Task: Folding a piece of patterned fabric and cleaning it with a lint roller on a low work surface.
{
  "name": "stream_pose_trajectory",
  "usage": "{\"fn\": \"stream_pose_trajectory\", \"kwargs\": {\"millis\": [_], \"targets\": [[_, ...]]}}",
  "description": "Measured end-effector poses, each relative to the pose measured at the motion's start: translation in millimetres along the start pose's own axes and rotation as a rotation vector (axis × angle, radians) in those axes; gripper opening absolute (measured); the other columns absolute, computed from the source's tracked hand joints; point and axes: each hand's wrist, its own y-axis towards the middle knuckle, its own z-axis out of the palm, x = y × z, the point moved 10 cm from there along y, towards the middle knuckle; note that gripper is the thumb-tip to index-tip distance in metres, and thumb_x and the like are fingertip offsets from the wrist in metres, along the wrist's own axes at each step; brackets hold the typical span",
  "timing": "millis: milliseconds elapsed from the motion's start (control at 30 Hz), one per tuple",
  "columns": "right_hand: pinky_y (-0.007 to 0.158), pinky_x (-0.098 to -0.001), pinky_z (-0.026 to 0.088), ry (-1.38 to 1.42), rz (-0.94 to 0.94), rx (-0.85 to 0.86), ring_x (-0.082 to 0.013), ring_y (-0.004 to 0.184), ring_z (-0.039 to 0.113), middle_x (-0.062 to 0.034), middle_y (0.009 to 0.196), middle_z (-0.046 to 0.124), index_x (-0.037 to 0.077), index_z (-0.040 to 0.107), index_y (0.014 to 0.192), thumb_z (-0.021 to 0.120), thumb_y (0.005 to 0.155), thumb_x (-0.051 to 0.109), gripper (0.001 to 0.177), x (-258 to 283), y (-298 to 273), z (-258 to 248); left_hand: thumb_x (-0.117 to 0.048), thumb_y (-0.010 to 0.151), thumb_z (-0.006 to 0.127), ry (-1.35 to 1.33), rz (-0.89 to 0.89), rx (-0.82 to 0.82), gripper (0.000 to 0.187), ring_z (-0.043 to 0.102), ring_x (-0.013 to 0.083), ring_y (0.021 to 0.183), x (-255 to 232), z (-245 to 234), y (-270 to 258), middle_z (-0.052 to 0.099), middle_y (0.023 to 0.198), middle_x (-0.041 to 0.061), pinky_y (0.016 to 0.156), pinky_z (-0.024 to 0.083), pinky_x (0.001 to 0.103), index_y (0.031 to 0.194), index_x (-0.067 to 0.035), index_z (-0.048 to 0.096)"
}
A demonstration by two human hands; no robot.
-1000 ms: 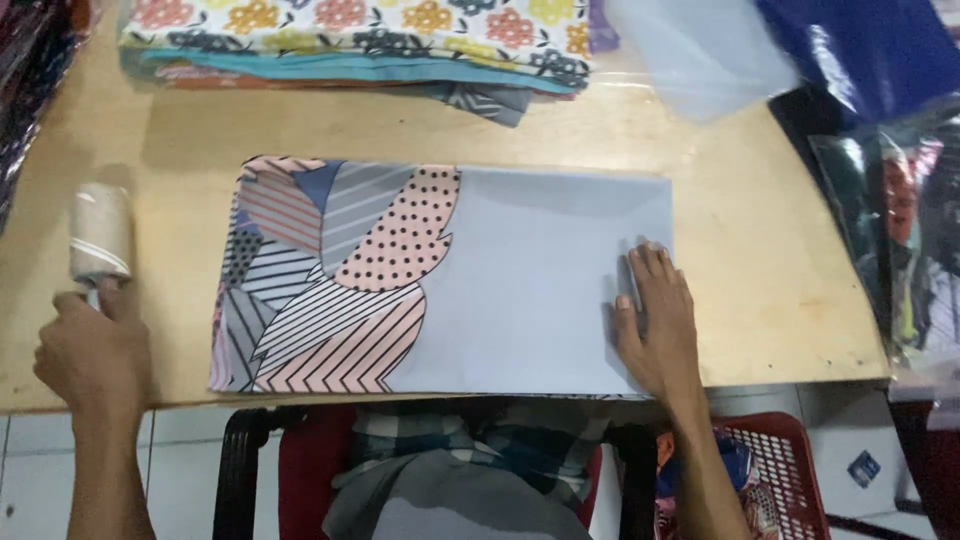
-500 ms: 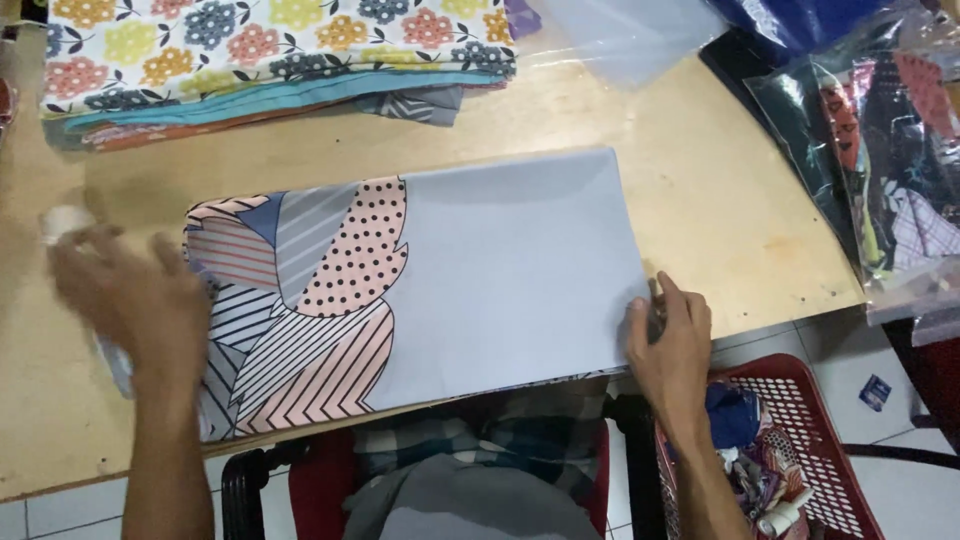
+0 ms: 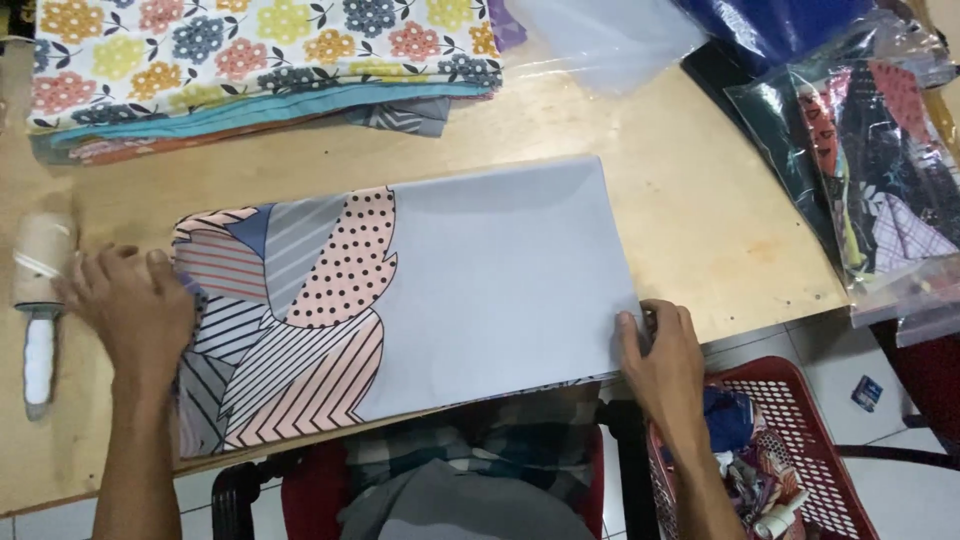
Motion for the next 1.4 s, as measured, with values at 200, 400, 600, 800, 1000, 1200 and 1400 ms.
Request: {"fn": "stream_pose_trajectory", "kwargs": {"millis": [200, 400, 600, 800, 1000, 1200, 1400], "targets": [[0.077, -0.0488, 0.055, -0.126, -0.031, -0.023, -0.0412, 0.095, 0.069, -0.0211, 0.101, 0.062, -0.003, 0.065, 0.127, 0.061, 0.101, 0.033, 0.044, -0.5, 9.2, 7.5, -0.023, 0.112, 0.048, -0.397, 0.275, 0.097, 0.033, 0.051, 0.0459, 0.134, -180.6, -13.2, 46.7, 0.06, 0.125, 0.026, 0.118, 0.027, 0.053, 0.118, 0.002, 0.069], [0.1, -0.0596, 0.046, -0.207, -0.336, -0.176, -0.0563, 0.125, 0.054, -0.0335, 0.127, 0.056, -0.008, 0.058, 0.132, 0.066, 0.092, 0.019, 0.048, 68.0, 0.0, 0.1, -0.023, 0.101, 0.054, -0.619, 0.916, 0.273, 0.041, 0.05, 0.0384, 0.138, -417.7, 14.2, 0.6, 0.057, 0.141, 0.024, 0.118, 0.032, 0.051, 0.135, 0.0, 0.057], [0.127, -0.0523, 0.003, -0.293, -0.219, 0.214, -0.0395, 0.157, 0.008, -0.0265, 0.169, 0.015, -0.002, 0.014, 0.163, 0.023, 0.107, 0.029, 0.064, 51.4, 32.7, 60.5, -0.035, 0.1, 0.049, -0.52, 1.184, 0.11, 0.052, 0.032, 0.0235, 0.153, -503.4, 39.5, -58.4, 0.047, 0.158, 0.01, 0.126, 0.02, 0.043, 0.143, -0.007, 0.058], [0.126, -0.0496, -0.003, -0.326, -0.153, 0.245, -0.0323, 0.159, 0.004, -0.0184, 0.172, 0.01, 0.004, 0.019, 0.163, 0.023, 0.104, 0.04, 0.069, 41.2, 33.2, 61.4, -0.046, 0.106, 0.032, -0.364, 1.196, 0.331, 0.06, 0.028, 0.0253, 0.155, -510.8, 65.2, -21.6, 0.03, 0.168, 0.004, 0.127, 0.02, 0.044, 0.162, -0.024, 0.031], [0.126, -0.0496, -0.003, -0.31, -0.134, 0.23, -0.0324, 0.159, 0.006, -0.0178, 0.172, 0.012, 0.006, 0.019, 0.164, 0.022, 0.106, 0.039, 0.067, 43.0, 31.1, 57.1, -0.047, 0.108, 0.026, -0.328, 1.127, 0.465, 0.057, 0.018, 0.0223, 0.158, -525.1, 89.3, 13.7, 0.022, 0.171, 0.0, 0.129, 0.01, 0.043, 0.163, -0.03, 0.028], [0.123, -0.0542, 0.017, -0.176, -0.026, 0.108, -0.0409, 0.152, 0.029, -0.0263, 0.16, 0.036, 0.003, 0.037, 0.157, 0.037, 0.102, 0.039, 0.065, 47.6, 22.3, 27.2, -0.037, 0.11, 0.028, -0.429, 1.126, 0.584, 0.051, 0.023, 0.0263, 0.156, -534.3, 89.1, 33.0, 0.029, 0.168, 0.005, 0.129, 0.012, 0.048, 0.158, -0.025, 0.039], [0.074, -0.0504, 0.048, -0.282, -0.082, -0.152, -0.0418, 0.092, 0.064, -0.0195, 0.094, 0.064, -0.003, 0.06, 0.134, 0.065, 0.097, 0.039, 0.057, 7.2, 18.5, 17.2, -0.011, 0.075, 0.062, -0.326, 1.323, 0.626, 0.049, 0.056, 0.0219, 0.13, -581.9, 108.1, 36.1, 0.065, 0.12, -0.001, 0.12, 0.033, 0.051, 0.122, -0.024, 0.062]]}}
